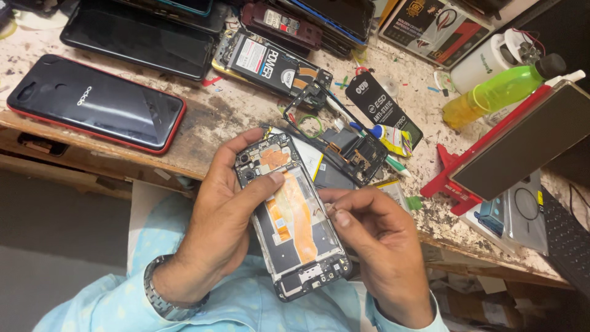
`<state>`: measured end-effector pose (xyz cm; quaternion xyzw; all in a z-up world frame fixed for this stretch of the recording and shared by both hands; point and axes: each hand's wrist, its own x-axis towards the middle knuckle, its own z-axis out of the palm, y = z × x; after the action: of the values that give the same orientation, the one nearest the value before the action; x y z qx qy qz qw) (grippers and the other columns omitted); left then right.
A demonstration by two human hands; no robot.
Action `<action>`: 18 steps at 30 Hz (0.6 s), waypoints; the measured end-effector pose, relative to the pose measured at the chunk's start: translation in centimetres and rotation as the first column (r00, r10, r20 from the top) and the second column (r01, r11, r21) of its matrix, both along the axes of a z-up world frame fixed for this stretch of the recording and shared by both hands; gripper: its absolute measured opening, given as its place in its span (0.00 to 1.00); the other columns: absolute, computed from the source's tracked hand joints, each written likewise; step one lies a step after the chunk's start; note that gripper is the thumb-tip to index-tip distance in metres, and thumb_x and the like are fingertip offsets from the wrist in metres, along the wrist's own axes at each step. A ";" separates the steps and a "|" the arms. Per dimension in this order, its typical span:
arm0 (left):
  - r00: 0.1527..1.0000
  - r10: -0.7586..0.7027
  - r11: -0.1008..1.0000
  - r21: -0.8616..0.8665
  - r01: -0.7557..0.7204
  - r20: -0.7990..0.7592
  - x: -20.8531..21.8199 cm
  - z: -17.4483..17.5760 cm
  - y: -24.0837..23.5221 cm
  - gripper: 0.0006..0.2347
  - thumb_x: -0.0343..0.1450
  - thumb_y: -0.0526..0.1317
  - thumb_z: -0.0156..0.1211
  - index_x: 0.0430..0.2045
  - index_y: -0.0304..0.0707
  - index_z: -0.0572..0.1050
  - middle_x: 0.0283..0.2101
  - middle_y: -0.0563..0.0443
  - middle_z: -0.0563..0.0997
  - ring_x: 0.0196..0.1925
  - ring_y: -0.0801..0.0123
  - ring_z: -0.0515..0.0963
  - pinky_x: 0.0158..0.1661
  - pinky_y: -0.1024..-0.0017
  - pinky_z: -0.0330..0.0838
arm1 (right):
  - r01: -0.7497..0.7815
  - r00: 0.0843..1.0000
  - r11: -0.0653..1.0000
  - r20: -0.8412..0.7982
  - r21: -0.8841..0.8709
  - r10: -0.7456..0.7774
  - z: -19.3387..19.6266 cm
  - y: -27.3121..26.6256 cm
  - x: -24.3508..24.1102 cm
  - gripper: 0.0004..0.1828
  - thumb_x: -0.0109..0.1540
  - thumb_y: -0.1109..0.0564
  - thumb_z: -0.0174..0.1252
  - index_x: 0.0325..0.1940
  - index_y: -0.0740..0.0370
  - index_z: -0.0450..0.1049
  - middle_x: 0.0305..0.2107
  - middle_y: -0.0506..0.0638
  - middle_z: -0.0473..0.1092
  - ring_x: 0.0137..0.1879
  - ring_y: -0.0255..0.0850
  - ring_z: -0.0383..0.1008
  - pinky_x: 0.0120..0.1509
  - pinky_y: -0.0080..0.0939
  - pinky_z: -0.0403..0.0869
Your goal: The person works on a disassembled smartphone, manipulating internal components and ribbon cables with their hands. They repeatedly connect and disconnect a small connector near the top of the device while holding the phone steady.
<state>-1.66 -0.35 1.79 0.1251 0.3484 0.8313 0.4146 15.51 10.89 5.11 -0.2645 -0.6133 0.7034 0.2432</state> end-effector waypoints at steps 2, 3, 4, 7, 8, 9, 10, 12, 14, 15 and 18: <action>0.999 -0.026 1.000 0.001 0.026 0.025 -0.2 -0.1 0.0 0.25 0.69 0.26 0.57 0.63 0.31 0.61 0.50 0.42 0.78 0.50 0.69 0.79 0.51 0.69 0.77 | -0.017 1.000 1.000 -0.014 -0.008 0.017 0.1 0.0 0.3 0.03 0.65 0.68 0.56 0.43 0.70 0.74 0.52 0.62 0.76 0.52 0.39 0.77 0.56 0.40 0.77; 0.998 -0.040 0.999 0.002 0.040 0.038 -0.2 -0.2 0.0 0.25 0.69 0.26 0.57 0.63 0.31 0.62 0.50 0.42 0.79 0.49 0.68 0.79 0.51 0.68 0.77 | -0.018 1.000 1.000 -0.016 -0.014 0.018 0.1 0.0 0.4 0.04 0.65 0.68 0.56 0.43 0.70 0.74 0.52 0.62 0.76 0.52 0.39 0.77 0.56 0.40 0.77; 0.997 -0.050 0.999 0.002 0.050 0.061 -0.3 -0.2 0.1 0.25 0.69 0.26 0.57 0.62 0.31 0.62 0.50 0.42 0.79 0.49 0.68 0.80 0.50 0.68 0.77 | -0.020 1.000 1.000 -0.018 -0.020 0.019 0.1 0.0 0.4 0.04 0.64 0.68 0.56 0.44 0.69 0.74 0.52 0.62 0.75 0.52 0.39 0.77 0.56 0.40 0.77; 0.991 -0.071 0.997 -0.003 0.072 0.112 -0.3 -0.3 0.2 0.24 0.68 0.26 0.58 0.61 0.31 0.63 0.49 0.42 0.79 0.48 0.67 0.80 0.50 0.67 0.77 | 0.006 1.000 1.000 -0.017 -0.018 -0.006 0.2 -0.1 0.5 0.05 0.64 0.68 0.57 0.44 0.69 0.74 0.53 0.63 0.75 0.51 0.39 0.76 0.55 0.40 0.77; 0.990 -0.075 0.997 -0.009 0.076 0.117 -0.4 -0.3 0.2 0.24 0.68 0.26 0.58 0.61 0.31 0.63 0.49 0.42 0.79 0.48 0.67 0.81 0.49 0.67 0.78 | 0.002 1.000 1.000 -0.023 -0.017 -0.003 0.2 -0.1 0.5 0.05 0.64 0.68 0.57 0.44 0.69 0.74 0.53 0.63 0.75 0.51 0.39 0.76 0.55 0.40 0.76; 0.989 -0.078 0.997 -0.015 0.080 0.122 -0.4 -0.3 0.2 0.24 0.68 0.26 0.58 0.61 0.31 0.63 0.49 0.41 0.79 0.47 0.67 0.81 0.49 0.66 0.78 | -0.001 1.000 1.000 -0.028 -0.016 0.001 0.2 -0.1 0.5 0.05 0.64 0.68 0.57 0.44 0.69 0.74 0.53 0.63 0.75 0.51 0.39 0.76 0.55 0.40 0.76; 0.989 -0.080 0.996 -0.020 0.083 0.125 -0.4 -0.3 0.2 0.24 0.68 0.27 0.58 0.61 0.31 0.63 0.49 0.41 0.80 0.47 0.67 0.81 0.49 0.67 0.78 | -0.006 0.999 1.000 -0.033 -0.015 0.005 0.1 -0.2 0.5 0.05 0.64 0.68 0.57 0.45 0.70 0.74 0.53 0.63 0.75 0.51 0.39 0.76 0.56 0.40 0.76; 0.988 -0.085 0.996 -0.028 0.089 0.131 -0.4 -0.2 0.2 0.23 0.69 0.27 0.58 0.61 0.31 0.63 0.49 0.41 0.80 0.47 0.66 0.81 0.49 0.67 0.78 | -0.017 0.999 1.000 -0.038 0.021 0.018 0.2 -0.2 0.5 0.05 0.65 0.67 0.57 0.45 0.70 0.74 0.53 0.63 0.75 0.52 0.38 0.76 0.57 0.39 0.75; 0.984 -0.093 0.993 -0.056 0.103 0.154 -0.4 -0.1 0.2 0.24 0.68 0.27 0.58 0.61 0.32 0.63 0.49 0.41 0.80 0.47 0.66 0.82 0.48 0.67 0.79 | -0.017 0.999 0.999 -0.034 0.032 0.018 0.3 -0.3 0.5 0.05 0.65 0.67 0.57 0.45 0.70 0.74 0.52 0.63 0.75 0.51 0.38 0.76 0.58 0.39 0.75; 0.982 -0.098 0.991 -0.070 0.110 0.165 -0.4 -0.1 0.2 0.24 0.68 0.28 0.58 0.61 0.32 0.63 0.49 0.41 0.80 0.47 0.66 0.82 0.48 0.67 0.79 | -0.011 1.000 1.000 -0.028 0.024 0.012 0.3 -0.3 0.6 0.05 0.65 0.67 0.57 0.45 0.70 0.74 0.52 0.62 0.75 0.51 0.38 0.76 0.57 0.39 0.75; 0.972 -0.123 0.989 -0.059 0.137 0.198 -0.4 0.1 0.1 0.24 0.68 0.28 0.58 0.61 0.32 0.63 0.48 0.40 0.81 0.45 0.65 0.83 0.47 0.66 0.80 | 0.008 0.999 0.999 -0.049 0.035 -0.006 0.4 -0.7 0.7 0.05 0.65 0.68 0.57 0.45 0.70 0.74 0.50 0.61 0.75 0.51 0.38 0.75 0.57 0.40 0.75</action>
<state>-2.07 -0.22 1.88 0.0508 0.3273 0.7975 0.5043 16.17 10.23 5.46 -0.2448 -0.6186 0.6979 0.2653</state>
